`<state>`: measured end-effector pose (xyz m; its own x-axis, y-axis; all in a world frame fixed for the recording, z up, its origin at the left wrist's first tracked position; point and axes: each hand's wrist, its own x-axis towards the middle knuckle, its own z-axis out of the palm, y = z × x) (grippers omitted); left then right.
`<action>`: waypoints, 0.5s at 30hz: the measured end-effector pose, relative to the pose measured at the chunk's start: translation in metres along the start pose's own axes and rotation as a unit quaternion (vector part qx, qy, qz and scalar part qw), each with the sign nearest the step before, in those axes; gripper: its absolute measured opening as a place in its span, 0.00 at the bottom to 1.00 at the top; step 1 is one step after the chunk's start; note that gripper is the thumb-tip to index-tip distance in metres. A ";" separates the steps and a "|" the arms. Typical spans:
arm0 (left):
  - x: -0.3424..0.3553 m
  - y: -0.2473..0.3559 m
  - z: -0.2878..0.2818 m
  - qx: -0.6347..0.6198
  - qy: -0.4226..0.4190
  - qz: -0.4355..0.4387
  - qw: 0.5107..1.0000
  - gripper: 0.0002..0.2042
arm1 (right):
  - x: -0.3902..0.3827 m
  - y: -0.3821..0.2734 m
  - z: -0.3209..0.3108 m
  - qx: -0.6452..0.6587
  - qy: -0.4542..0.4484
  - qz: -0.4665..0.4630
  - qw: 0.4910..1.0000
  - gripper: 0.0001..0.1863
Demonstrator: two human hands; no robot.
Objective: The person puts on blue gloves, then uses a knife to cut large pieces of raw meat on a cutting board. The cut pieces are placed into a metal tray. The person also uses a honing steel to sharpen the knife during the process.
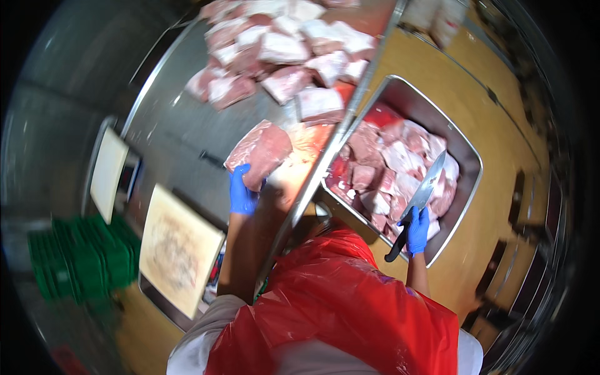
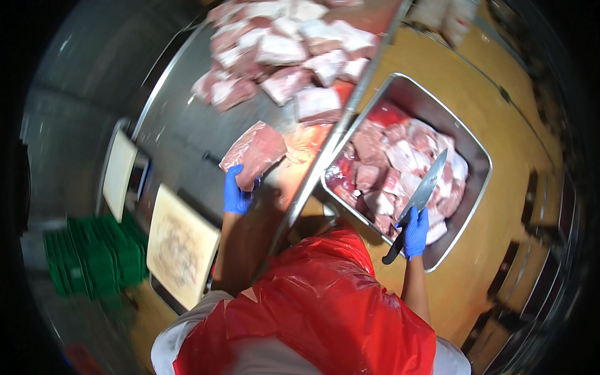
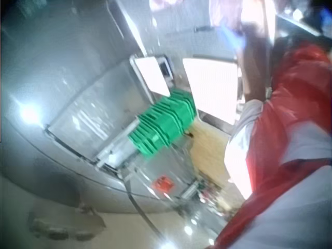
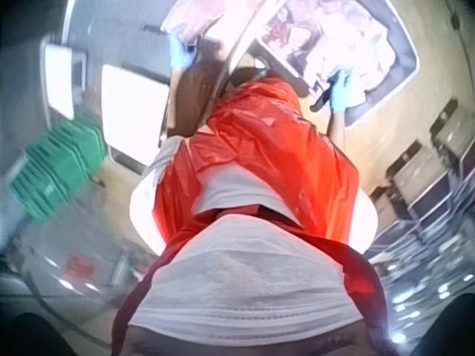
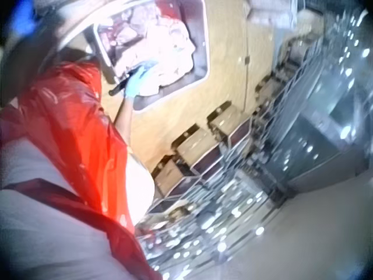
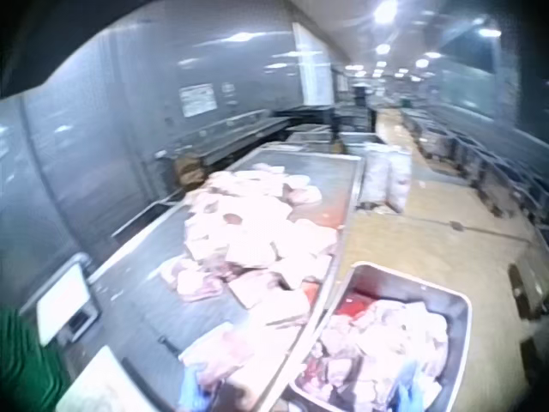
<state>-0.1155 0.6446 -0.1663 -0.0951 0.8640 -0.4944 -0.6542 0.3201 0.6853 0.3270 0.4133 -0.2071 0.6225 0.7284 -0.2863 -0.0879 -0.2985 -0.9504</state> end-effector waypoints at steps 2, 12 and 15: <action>-0.067 0.044 -0.013 0.076 0.030 0.129 0.988 0.31 | 0.036 -0.001 0.020 -0.054 -0.068 -0.043 0.995 0.13; -0.263 0.113 -0.168 0.702 0.378 0.395 0.457 0.30 | -0.020 -0.100 0.266 -0.133 -0.361 -0.285 0.878 0.16; -0.296 0.077 -0.184 0.738 0.376 0.363 0.427 0.28 | -0.085 -0.105 0.320 -0.131 -0.472 -0.292 0.821 0.14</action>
<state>-0.2755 0.3418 -0.0656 -0.4481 0.7516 0.4840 0.8849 0.4499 0.1206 0.0343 0.5803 -0.1223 -0.3926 0.9112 0.1251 0.2586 0.2399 -0.9357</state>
